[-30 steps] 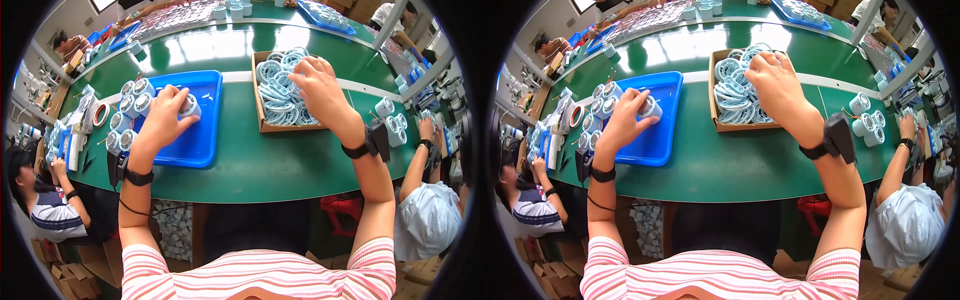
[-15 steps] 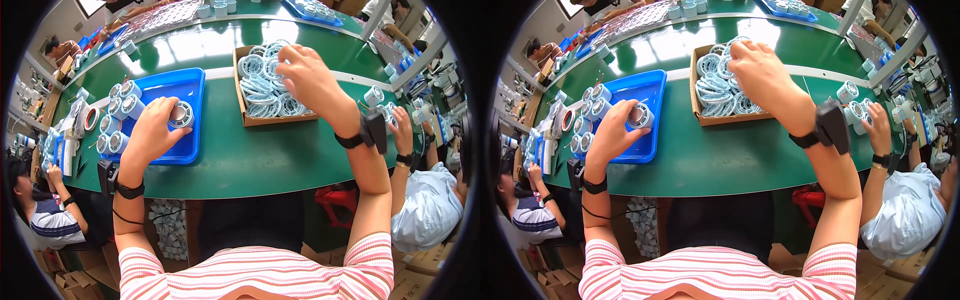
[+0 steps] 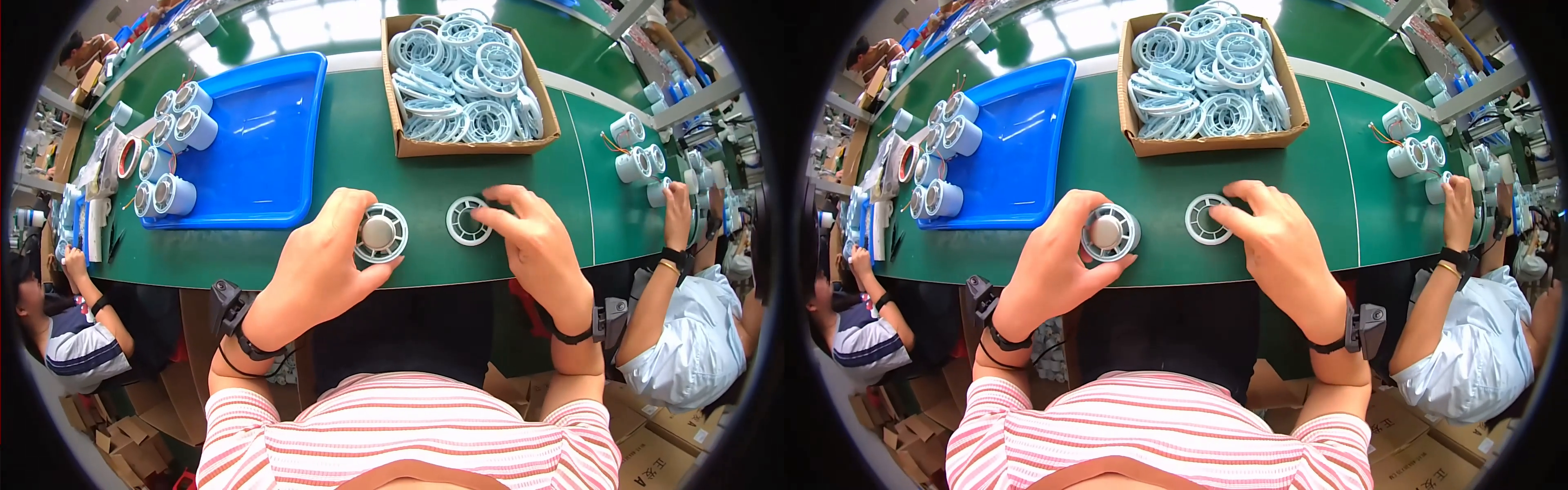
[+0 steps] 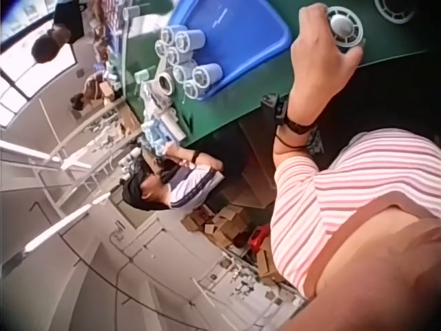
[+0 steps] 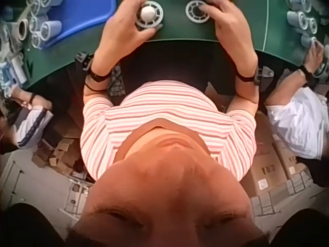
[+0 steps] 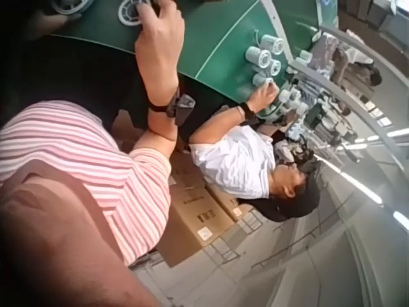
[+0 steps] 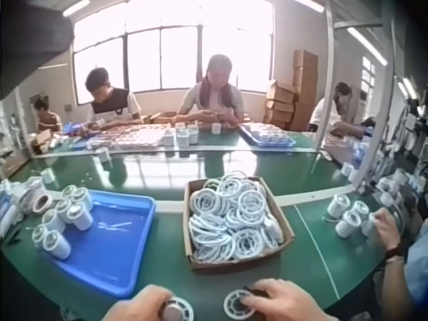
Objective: Manually assemble electronic components by inserting wired parts into plastic housings at an assembly line station.
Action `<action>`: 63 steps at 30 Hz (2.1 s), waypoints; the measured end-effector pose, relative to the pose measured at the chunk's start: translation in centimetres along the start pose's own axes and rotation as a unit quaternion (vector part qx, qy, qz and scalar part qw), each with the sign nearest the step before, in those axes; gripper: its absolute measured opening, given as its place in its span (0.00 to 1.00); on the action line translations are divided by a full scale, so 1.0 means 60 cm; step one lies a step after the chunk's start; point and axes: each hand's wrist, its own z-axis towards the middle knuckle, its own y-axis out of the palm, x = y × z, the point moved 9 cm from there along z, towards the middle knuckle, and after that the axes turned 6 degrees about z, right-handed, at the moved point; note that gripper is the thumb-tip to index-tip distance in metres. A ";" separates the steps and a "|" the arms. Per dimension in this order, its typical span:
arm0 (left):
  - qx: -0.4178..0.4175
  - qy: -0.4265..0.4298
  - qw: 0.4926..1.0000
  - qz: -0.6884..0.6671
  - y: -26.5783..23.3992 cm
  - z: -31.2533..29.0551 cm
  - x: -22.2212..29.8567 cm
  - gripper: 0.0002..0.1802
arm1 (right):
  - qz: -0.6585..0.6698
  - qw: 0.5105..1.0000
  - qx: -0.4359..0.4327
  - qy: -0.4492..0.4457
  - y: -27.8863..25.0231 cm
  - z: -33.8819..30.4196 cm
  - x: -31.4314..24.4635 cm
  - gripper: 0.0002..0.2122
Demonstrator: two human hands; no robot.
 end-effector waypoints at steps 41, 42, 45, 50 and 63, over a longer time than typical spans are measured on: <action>-0.319 -0.057 0.857 -0.401 0.114 0.027 0.000 0.34 | 0.375 0.926 -0.048 -0.015 0.036 0.050 -0.056 0.31; -0.325 -0.052 0.858 -0.395 0.115 0.028 0.002 0.34 | 0.368 0.929 -0.040 -0.013 0.035 0.047 -0.057 0.31; -0.340 -0.069 0.845 -0.406 0.118 0.025 0.000 0.34 | 0.360 0.933 -0.026 -0.009 0.035 0.042 -0.058 0.31; -0.378 -0.109 0.783 -0.482 0.126 0.017 -0.009 0.33 | 0.333 0.942 -0.033 -0.018 0.035 0.040 -0.058 0.31; -0.259 -0.119 0.825 -0.489 0.099 0.010 -0.009 0.24 | 0.187 0.981 0.018 -0.052 0.057 0.013 -0.074 0.33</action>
